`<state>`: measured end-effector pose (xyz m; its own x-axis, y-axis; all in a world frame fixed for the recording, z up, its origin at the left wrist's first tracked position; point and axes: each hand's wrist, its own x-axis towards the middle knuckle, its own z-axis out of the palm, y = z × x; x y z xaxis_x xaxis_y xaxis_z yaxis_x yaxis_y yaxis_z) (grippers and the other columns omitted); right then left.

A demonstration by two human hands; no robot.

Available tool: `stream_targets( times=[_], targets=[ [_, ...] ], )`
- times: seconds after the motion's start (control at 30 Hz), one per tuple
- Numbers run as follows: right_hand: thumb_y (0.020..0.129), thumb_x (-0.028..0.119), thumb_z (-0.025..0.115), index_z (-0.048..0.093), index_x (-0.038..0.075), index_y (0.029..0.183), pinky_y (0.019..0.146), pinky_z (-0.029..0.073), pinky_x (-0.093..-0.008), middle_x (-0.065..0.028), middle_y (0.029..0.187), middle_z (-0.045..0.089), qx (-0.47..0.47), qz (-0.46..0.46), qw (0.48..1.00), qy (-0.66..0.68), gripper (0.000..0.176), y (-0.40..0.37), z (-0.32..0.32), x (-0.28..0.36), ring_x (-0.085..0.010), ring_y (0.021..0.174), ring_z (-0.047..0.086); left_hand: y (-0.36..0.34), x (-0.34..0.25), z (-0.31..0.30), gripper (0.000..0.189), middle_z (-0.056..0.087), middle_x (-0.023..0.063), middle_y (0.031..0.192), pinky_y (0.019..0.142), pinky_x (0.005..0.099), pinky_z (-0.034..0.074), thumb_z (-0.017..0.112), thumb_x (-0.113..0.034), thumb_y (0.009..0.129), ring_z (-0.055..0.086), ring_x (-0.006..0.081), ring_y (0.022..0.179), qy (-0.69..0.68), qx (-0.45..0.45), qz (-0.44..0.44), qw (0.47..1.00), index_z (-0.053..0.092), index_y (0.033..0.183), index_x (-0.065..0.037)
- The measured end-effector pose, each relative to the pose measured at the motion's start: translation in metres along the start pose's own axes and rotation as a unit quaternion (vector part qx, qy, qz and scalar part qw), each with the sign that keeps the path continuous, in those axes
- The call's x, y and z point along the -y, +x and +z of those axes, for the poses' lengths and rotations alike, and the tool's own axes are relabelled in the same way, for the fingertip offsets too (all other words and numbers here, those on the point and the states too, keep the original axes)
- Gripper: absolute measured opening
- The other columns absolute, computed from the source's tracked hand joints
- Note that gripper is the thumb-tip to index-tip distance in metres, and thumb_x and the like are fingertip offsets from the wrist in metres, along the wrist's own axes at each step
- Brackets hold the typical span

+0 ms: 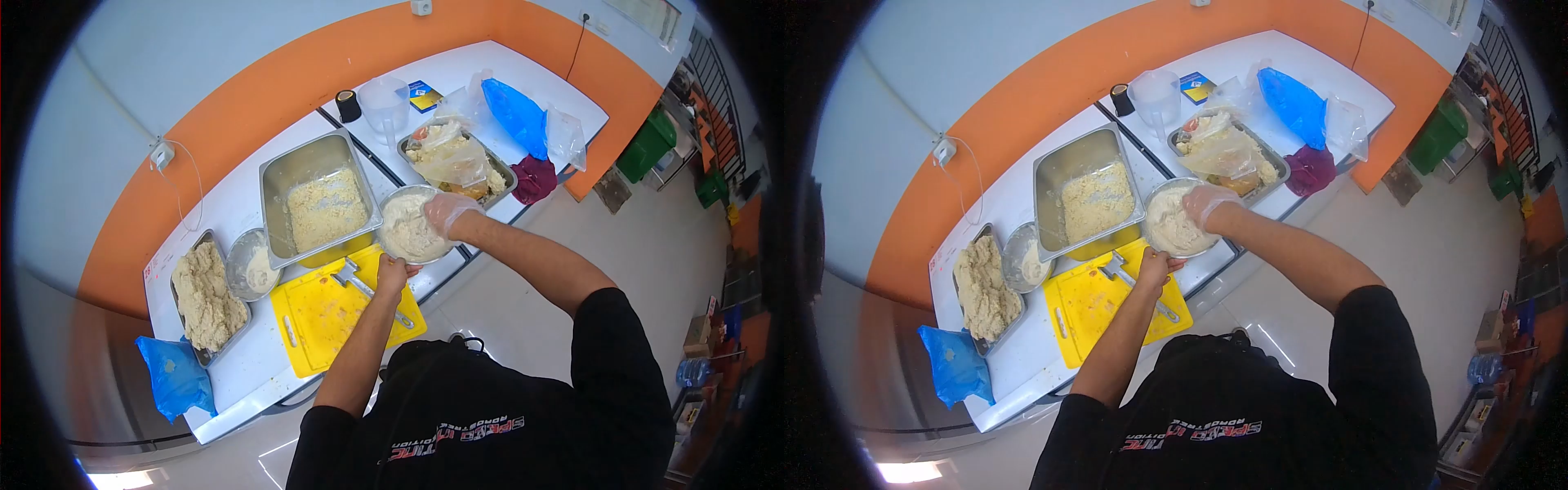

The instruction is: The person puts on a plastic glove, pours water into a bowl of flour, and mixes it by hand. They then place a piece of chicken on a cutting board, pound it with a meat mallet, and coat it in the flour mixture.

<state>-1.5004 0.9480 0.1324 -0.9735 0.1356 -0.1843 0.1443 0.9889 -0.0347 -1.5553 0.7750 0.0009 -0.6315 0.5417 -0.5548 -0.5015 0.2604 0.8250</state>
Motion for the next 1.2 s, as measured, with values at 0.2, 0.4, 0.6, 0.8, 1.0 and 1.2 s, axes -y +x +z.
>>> stream_targets(
  times=[0.2, 0.4, 0.6, 0.8, 1.0, 1.2],
  targets=[
    [0.09, 0.014, 0.05, 0.072, 0.008, 0.102, 0.082, 0.054, -0.0386, -0.0136, 0.107, 0.07, 0.034, 0.05, 0.996, -0.066, 0.026, -0.019, -0.024, -0.013, -0.0284, 0.1, 0.068, -0.004, -0.001, 0.002, 0.025, 0.071, 0.0093, 0.091, 0.058, 0.0309, 0.034, 0.041, -0.015, 0.094, 0.07, 0.019, 0.089, -0.044, -0.019, 0.007, 0.999, 0.036, 0.119, -0.011],
    [0.089, 0.01, 0.052, 0.072, 0.008, 0.102, 0.08, 0.055, -0.0407, -0.0137, 0.107, 0.07, 0.148, 0.061, 0.983, -0.086, 0.024, -0.053, -0.044, -0.007, -0.0298, 0.1, 0.067, 0.001, -0.003, 0.001, 0.019, 0.057, 0.0247, 0.098, 0.073, 0.0411, 0.061, 0.042, 0.007, 0.085, 0.07, 0.0337, 0.076, -0.093, -0.024, 0.033, 0.995, 0.033, 0.102, 0.001],
    [0.086, 0.006, 0.055, 0.071, 0.006, 0.102, 0.081, 0.055, -0.0405, -0.0156, 0.107, 0.069, 0.127, 0.051, 0.985, -0.106, 0.023, -0.057, -0.076, -0.01, -0.0298, 0.1, 0.068, -0.003, -0.002, 0.0, 0.018, 0.057, 0.0247, 0.098, 0.072, 0.04, 0.061, 0.041, 0.005, 0.087, 0.07, 0.0335, 0.076, -0.091, -0.013, 0.042, 0.995, 0.034, 0.102, 0.001],
    [0.078, 0.006, 0.061, 0.071, 0.003, 0.087, 0.077, 0.054, -0.0394, -0.0203, 0.092, 0.07, 0.005, 0.068, 0.997, -0.024, 0.013, -0.008, -0.009, -0.03, -0.0325, 0.088, 0.069, -0.004, -0.009, -0.002, 0.019, 0.058, 0.0228, 0.1, 0.074, 0.0374, 0.061, 0.039, 0.004, 0.09, 0.071, 0.0312, 0.079, -0.045, 0.005, 0.029, 0.999, 0.034, 0.108, 0.002],
    [0.082, 0.01, 0.055, 0.071, 0.003, 0.089, 0.077, 0.054, -0.0416, -0.0199, 0.093, 0.07, 0.043, 0.005, 0.999, -0.001, 0.018, -0.025, -0.027, 0.001, -0.0338, 0.088, 0.069, -0.008, -0.012, -0.005, 0.02, 0.059, 0.0227, 0.101, 0.077, 0.0359, 0.06, 0.04, 0.003, 0.091, 0.071, 0.0298, 0.081, -0.031, 0.009, 0.016, 0.999, 0.035, 0.11, 0.002],
    [0.085, 0.008, 0.053, 0.072, 0.003, 0.096, 0.081, 0.054, -0.0404, -0.0182, 0.101, 0.07, 0.122, -0.013, 0.985, -0.124, 0.023, -0.052, -0.075, -0.009, -0.0308, 0.095, 0.069, -0.008, -0.012, -0.006, 0.018, 0.06, 0.0228, 0.098, 0.076, 0.0367, 0.06, 0.041, 0.003, 0.09, 0.071, 0.0305, 0.08, -0.044, -0.002, 0.014, 0.999, 0.034, 0.107, 0.001]
  ],
)
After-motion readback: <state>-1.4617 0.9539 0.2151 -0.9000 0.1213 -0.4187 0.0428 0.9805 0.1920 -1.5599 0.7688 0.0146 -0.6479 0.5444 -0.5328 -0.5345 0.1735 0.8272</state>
